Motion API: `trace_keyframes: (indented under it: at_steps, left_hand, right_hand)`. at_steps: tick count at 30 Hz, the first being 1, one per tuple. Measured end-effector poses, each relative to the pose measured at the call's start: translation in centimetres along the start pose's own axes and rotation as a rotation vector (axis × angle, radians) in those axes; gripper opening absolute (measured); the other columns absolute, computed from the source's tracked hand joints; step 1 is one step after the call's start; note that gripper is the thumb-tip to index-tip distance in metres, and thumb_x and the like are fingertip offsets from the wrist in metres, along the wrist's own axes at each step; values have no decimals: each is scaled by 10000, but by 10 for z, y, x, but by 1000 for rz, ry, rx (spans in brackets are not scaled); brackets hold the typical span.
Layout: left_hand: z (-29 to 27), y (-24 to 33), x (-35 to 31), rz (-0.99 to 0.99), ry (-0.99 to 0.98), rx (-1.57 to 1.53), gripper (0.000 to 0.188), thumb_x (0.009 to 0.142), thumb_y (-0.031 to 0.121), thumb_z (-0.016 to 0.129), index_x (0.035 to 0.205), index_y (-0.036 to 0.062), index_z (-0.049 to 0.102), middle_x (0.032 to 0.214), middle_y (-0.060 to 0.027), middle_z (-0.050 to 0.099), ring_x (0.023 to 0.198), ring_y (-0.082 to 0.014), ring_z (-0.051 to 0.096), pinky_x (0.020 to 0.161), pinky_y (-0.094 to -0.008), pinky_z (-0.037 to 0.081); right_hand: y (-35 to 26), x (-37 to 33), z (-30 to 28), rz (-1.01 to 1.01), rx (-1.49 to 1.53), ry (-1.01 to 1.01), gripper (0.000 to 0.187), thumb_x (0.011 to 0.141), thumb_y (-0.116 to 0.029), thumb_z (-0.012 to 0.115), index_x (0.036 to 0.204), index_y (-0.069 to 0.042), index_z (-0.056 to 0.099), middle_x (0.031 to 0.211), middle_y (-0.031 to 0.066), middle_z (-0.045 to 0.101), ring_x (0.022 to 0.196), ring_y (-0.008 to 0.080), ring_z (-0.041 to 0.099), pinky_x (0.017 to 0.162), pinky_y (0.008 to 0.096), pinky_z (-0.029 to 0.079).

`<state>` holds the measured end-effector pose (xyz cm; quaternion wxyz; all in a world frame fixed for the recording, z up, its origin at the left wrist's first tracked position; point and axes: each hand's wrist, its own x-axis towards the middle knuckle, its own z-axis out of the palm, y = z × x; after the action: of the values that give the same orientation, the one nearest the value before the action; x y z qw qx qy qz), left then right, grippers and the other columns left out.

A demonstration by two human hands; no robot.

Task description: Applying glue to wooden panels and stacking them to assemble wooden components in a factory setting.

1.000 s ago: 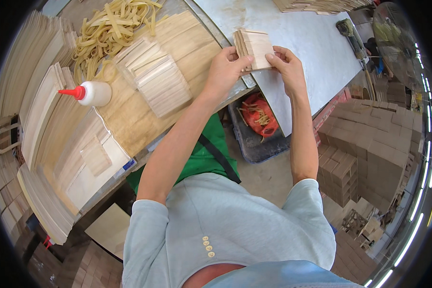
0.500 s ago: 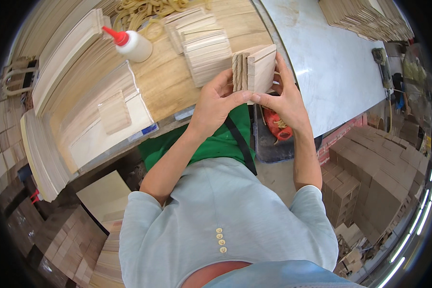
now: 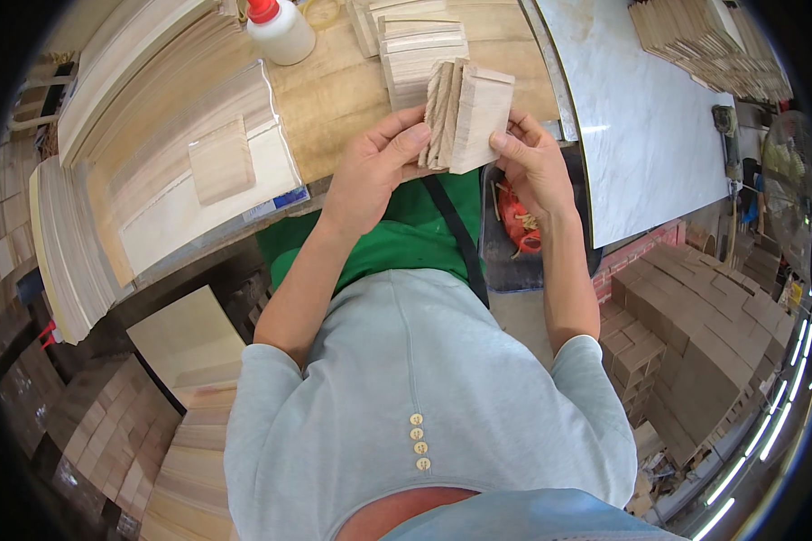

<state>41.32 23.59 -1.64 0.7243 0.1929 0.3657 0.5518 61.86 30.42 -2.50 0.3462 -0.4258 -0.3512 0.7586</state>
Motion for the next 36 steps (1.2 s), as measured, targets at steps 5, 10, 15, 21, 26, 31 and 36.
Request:
trace_keyframes:
  at_steps: [5, 10, 15, 21, 26, 31, 36]
  left_hand:
    - [4, 12, 4, 65, -2, 282, 402, 975, 154, 515, 1323, -46, 486, 1222, -124, 605, 1065, -197, 621, 925, -370, 520]
    - [3, 22, 8, 18, -19, 157, 444, 952, 131, 543, 1342, -62, 453, 1227, -132, 595, 1074, -195, 610, 939, -370, 520]
    - [5, 17, 5, 118, -76, 276, 533, 884, 61, 623, 1359, -73, 420, 1276, -135, 559, 1140, -198, 565, 978, -362, 485]
    - [4, 14, 3, 211, 0, 337, 557, 868, -10, 609, 1382, -46, 398, 1235, -104, 568, 1109, -157, 563, 952, -291, 457]
    - [-6, 46, 12, 468, 299, 518, 439, 892, 11, 585, 1306, -45, 451, 1107, -96, 585, 991, -124, 582, 822, -246, 480]
    - [-1, 62, 30, 221, 110, 740, 379, 879, 102, 655, 1218, -32, 551, 969, -70, 633, 864, -102, 598, 739, -229, 486]
    - [19, 64, 37, 80, -105, 906, 334, 902, 98, 639, 1212, -18, 588, 979, -41, 648, 898, -94, 606, 784, -223, 487]
  right_hand:
    - [5, 4, -8, 14, 60, -40, 473, 838, -77, 707, 1239, 64, 500, 1128, 138, 622, 1004, 197, 617, 899, 356, 505]
    - [4, 5, -10, 2, 162, -23, 459, 841, -62, 691, 1233, 68, 491, 1135, 155, 626, 1023, 224, 627, 904, 368, 515]
    - [5, 8, -14, 5, 212, -44, 444, 842, -42, 674, 1228, 59, 478, 1157, 167, 621, 1048, 228, 628, 912, 383, 518]
    - [9, 6, -16, -67, 253, 21, 435, 847, -6, 653, 1238, 52, 473, 1150, 159, 629, 1066, 229, 617, 950, 384, 489]
    - [-4, -3, -24, -133, 287, -44, 460, 837, 5, 662, 1261, 36, 488, 1144, 141, 637, 1073, 201, 603, 957, 349, 465]
    - [-20, -11, -17, -152, 73, -117, 428, 810, -13, 706, 1209, 6, 554, 1113, 90, 644, 1043, 178, 597, 964, 323, 438]
    - [-6, -9, -9, -102, -12, -102, 442, 802, -12, 720, 1213, -7, 555, 1117, 71, 638, 1041, 157, 588, 949, 308, 441]
